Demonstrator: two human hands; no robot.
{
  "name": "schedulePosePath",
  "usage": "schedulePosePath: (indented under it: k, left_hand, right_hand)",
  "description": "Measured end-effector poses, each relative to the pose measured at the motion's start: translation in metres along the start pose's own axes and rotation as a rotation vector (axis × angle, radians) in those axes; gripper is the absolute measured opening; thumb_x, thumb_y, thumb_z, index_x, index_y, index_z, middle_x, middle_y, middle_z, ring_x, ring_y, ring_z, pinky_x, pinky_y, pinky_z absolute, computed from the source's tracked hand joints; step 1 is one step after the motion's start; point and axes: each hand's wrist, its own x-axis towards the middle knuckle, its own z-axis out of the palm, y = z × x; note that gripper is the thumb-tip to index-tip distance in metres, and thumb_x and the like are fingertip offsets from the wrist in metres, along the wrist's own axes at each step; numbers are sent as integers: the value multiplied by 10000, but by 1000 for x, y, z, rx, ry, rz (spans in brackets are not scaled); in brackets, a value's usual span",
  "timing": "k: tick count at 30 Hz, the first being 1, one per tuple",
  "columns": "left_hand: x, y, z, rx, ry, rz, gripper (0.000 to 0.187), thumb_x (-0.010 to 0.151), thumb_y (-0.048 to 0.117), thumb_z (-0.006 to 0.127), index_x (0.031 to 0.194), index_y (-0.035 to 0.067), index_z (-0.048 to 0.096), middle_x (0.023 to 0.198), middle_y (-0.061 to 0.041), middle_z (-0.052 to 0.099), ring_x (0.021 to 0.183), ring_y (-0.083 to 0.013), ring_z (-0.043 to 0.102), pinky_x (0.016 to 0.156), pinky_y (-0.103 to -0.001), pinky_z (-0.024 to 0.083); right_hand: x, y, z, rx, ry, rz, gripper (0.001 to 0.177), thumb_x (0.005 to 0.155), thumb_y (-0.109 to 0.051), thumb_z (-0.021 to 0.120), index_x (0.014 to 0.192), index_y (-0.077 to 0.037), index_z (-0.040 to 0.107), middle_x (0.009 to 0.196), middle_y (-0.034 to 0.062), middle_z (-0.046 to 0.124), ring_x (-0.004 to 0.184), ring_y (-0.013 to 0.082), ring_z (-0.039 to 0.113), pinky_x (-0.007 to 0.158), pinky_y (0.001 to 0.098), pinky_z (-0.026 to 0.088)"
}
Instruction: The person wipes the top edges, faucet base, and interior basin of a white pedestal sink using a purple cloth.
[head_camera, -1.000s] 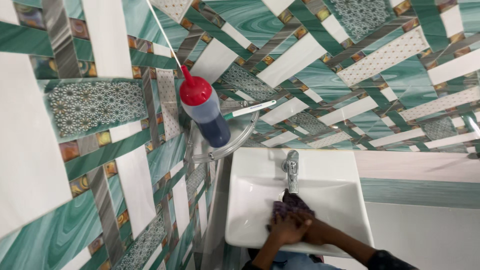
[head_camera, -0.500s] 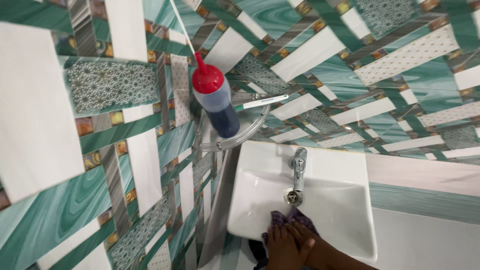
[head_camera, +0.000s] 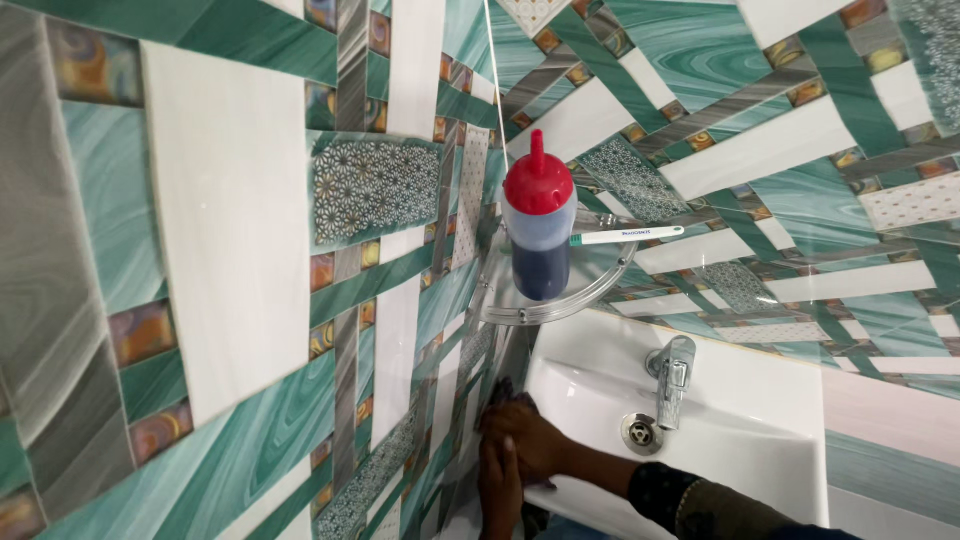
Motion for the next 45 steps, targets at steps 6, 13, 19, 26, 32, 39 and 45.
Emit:
schedulePosePath:
  k: [6, 13, 19, 26, 32, 39, 45]
  left_hand:
    - [89, 87, 39, 89, -106, 281, 721, 1005, 598, 376, 1453, 43, 474, 1431, -238, 539, 1306, -412, 534, 1086, -464, 416]
    - [95, 162, 91, 461, -154, 846, 656, 1069, 528, 339, 1488, 58, 524, 1502, -237, 496, 1370, -459, 448, 1151, -631, 226]
    - [60, 159, 81, 394, -172, 1135, 601, 1100, 468, 342, 1516, 70, 515, 1526, -239, 533, 1382, -462, 455, 1132, -639, 226]
    - [119, 149, 96, 472, -271, 585, 539, 1089, 474, 320, 1363, 125, 626, 1329, -173, 661, 1249, -367, 606, 1099, -511, 432]
    - [72, 151, 117, 483, -129, 1033, 588, 1072, 434, 331, 1483, 62, 527, 1494, -176, 533, 1331, -418, 453, 1157, -618, 207]
    - [-11, 129, 139, 616, -170, 1175, 591, 1089, 388, 321, 1556, 53, 456, 1582, -189, 408, 1425, -456, 360, 1218, -648, 141]
    - [-41, 112, 176, 566, -214, 1159, 603, 1096, 429, 339, 1540, 37, 453, 1594, -265, 358, 1409, -559, 311, 1175, -645, 243]
  right_hand:
    - [20, 65, -64, -151, 445, 135, 563, 742, -240, 718, 1257, -21, 658, 1237, 202, 656, 1187, 398, 586, 1063, 516, 426]
    - [-31, 81, -78, -505, 822, 422, 570, 782, -151, 677, 1289, 87, 568, 1368, 279, 588, 1334, 433, 526, 1152, 498, 397]
    - [-61, 72, -39, -531, 886, 610, 543, 905, -110, 562, 1402, 101, 515, 1487, 281, 514, 1400, 394, 480, 1154, 477, 380]
    - [-18, 103, -69, -381, 545, 731, 424, 915, -160, 615, 1301, 13, 585, 1368, 222, 575, 1315, 388, 527, 1135, 473, 411]
    - [-65, 77, -66, -341, 855, 669, 650, 839, -97, 665, 1443, 54, 477, 1467, 273, 507, 1342, 437, 495, 1117, 483, 410]
    - [-158, 57, -12, 332, 788, 951, 628, 997, -169, 516, 1578, -35, 315, 1562, 195, 397, 1409, 369, 433, 1157, 438, 388]
    - [-222, 68, -15, -260, 733, 580, 588, 949, -110, 545, 1515, -23, 413, 1553, 207, 459, 1454, 369, 422, 1192, 463, 347]
